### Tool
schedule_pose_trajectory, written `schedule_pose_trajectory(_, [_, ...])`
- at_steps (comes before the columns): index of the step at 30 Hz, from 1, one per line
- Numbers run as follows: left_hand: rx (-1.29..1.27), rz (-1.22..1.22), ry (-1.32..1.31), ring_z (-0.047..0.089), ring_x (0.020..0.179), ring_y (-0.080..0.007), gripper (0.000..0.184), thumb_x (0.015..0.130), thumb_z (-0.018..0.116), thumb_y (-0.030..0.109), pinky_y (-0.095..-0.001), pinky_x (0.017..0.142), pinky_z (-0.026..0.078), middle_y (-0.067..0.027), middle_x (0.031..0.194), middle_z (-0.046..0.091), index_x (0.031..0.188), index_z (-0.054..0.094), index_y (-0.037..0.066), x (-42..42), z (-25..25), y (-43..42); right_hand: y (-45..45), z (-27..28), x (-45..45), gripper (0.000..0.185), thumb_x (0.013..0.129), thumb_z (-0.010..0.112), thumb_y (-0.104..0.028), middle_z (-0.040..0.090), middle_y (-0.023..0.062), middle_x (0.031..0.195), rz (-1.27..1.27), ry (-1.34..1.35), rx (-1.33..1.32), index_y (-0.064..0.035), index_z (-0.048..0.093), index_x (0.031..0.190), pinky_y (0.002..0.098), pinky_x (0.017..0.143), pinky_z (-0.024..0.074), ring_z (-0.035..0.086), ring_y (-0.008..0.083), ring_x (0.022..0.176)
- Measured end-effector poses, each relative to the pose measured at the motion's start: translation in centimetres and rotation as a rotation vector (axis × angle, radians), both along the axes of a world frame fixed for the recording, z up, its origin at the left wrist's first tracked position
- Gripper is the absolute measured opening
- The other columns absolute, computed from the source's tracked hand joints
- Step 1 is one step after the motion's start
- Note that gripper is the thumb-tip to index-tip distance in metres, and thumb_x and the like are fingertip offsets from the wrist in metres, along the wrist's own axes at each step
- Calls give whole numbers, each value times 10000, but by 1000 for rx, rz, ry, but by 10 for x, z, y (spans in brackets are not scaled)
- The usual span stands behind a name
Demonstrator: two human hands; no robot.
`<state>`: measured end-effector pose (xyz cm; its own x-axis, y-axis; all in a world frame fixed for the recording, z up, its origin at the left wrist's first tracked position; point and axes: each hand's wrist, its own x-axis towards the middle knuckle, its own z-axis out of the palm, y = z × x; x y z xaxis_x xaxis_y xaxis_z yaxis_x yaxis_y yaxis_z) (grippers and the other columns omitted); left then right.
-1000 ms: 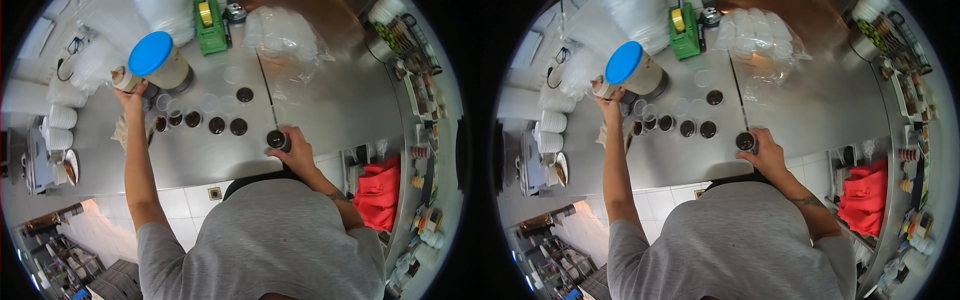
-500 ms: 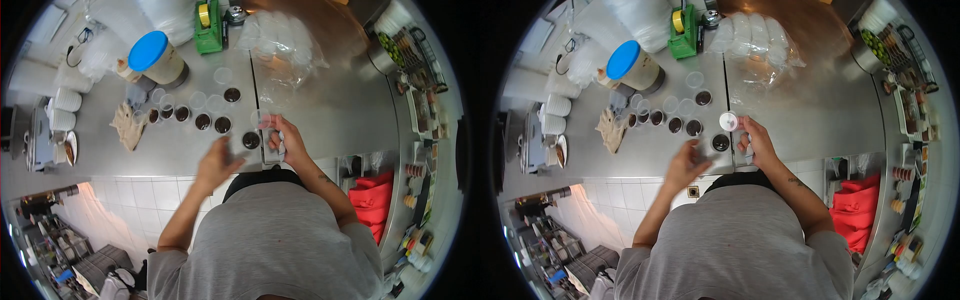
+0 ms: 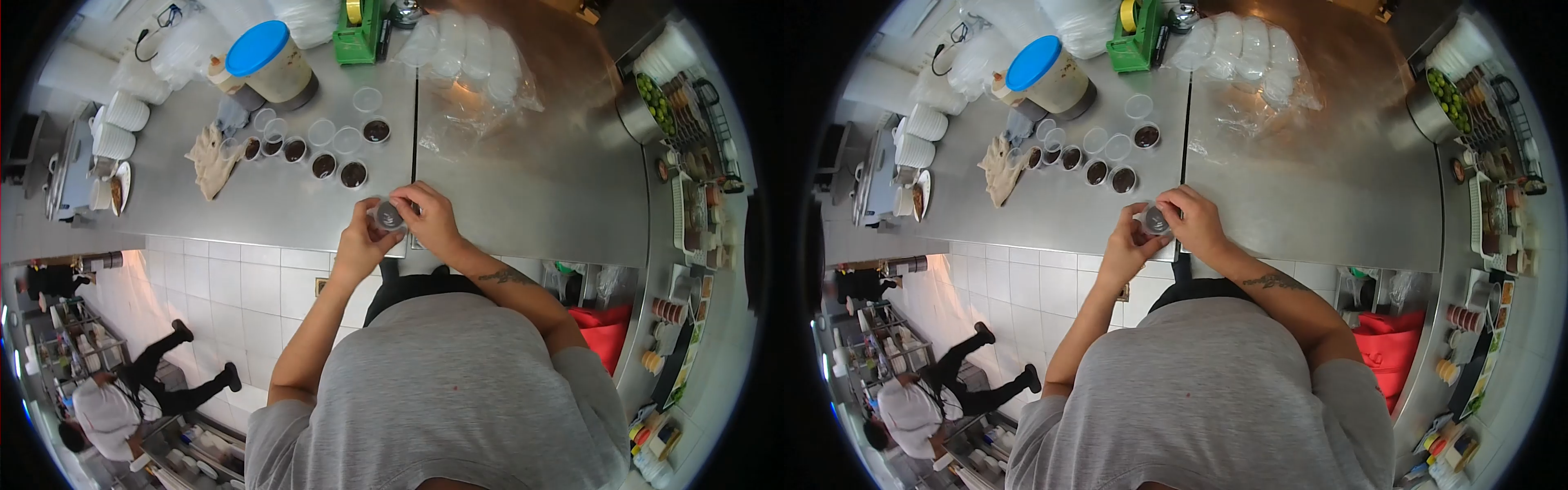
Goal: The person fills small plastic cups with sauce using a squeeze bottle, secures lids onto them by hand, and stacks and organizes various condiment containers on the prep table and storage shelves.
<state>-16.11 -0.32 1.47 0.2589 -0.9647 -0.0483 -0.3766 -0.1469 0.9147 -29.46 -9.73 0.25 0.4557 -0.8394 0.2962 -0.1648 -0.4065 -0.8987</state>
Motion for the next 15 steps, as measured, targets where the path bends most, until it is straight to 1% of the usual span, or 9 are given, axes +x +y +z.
schedule_pose_trajectory(3, [335, 133, 522, 610, 538, -135, 412, 877, 692, 235, -233, 420, 419, -81, 702, 637, 1158, 469, 32, 6, 19, -6, -1, -3, 1, 69, 810, 674, -56, 636, 89, 817, 11, -21, -61, -55, 663, 878, 340, 593, 496, 629, 264, 690])
schedule_pose_trajectory(6, [422, 222, 481, 563, 439, -136, 311, 909, 644, 261, -235, 344, 358, -92, 608, 595, 1042, 464, 44, 5, 17, -14, -1, -4, 0, 60, 805, 672, -73, 617, 78, 799, 20, 32, -93, -65, 649, 861, 347, 585, 496, 628, 270, 664])
schedule_pose_trajectory(7, [425, 207, 496, 539, 416, -132, 292, 905, 643, 240, -239, 332, 339, -81, 589, 581, 1009, 451, 46, 6, 17, -18, -1, -3, 0, 59, 804, 671, -80, 608, 73, 790, 21, 62, -98, -69, 643, 854, 349, 585, 496, 627, 272, 656])
schedule_pose_trajectory(9, [440, 177, 525, 490, 369, -124, 267, 897, 640, 198, -247, 309, 301, -61, 550, 551, 943, 423, 49, 8, 17, -25, -4, -4, 1, 83, 800, 661, -84, 584, 68, 772, 26, 152, -213, -90, 616, 870, 370, 568, 486, 617, 276, 627])
schedule_pose_trajectory(12, [490, 150, 389, 446, 331, -127, 252, 916, 628, 222, -249, 302, 302, -63, 530, 549, 931, 430, 66, 8, 13, -30, 7, -8, 2, 124, 801, 639, -93, 563, 62, 758, 7, 317, -377, -116, 564, 897, 403, 537, 464, 602, 278, 597])
schedule_pose_trajectory(13, [492, 190, 371, 408, 318, -125, 266, 913, 642, 240, -251, 301, 295, -51, 515, 529, 925, 441, 66, 3, 19, -30, 7, -7, 4, 138, 803, 631, -97, 558, 61, 756, -6, 371, -451, -123, 544, 906, 414, 526, 455, 598, 279, 589])
schedule_pose_trajectory(15, [496, 177, 338, 454, 363, -142, 316, 895, 671, 278, -281, 345, 351, -61, 528, 532, 935, 463, 45, 8, 21, -25, 8, -12, 6, 144, 809, 623, -116, 567, 68, 769, -36, 378, -452, -125, 521, 911, 421, 524, 452, 590, 281, 578])
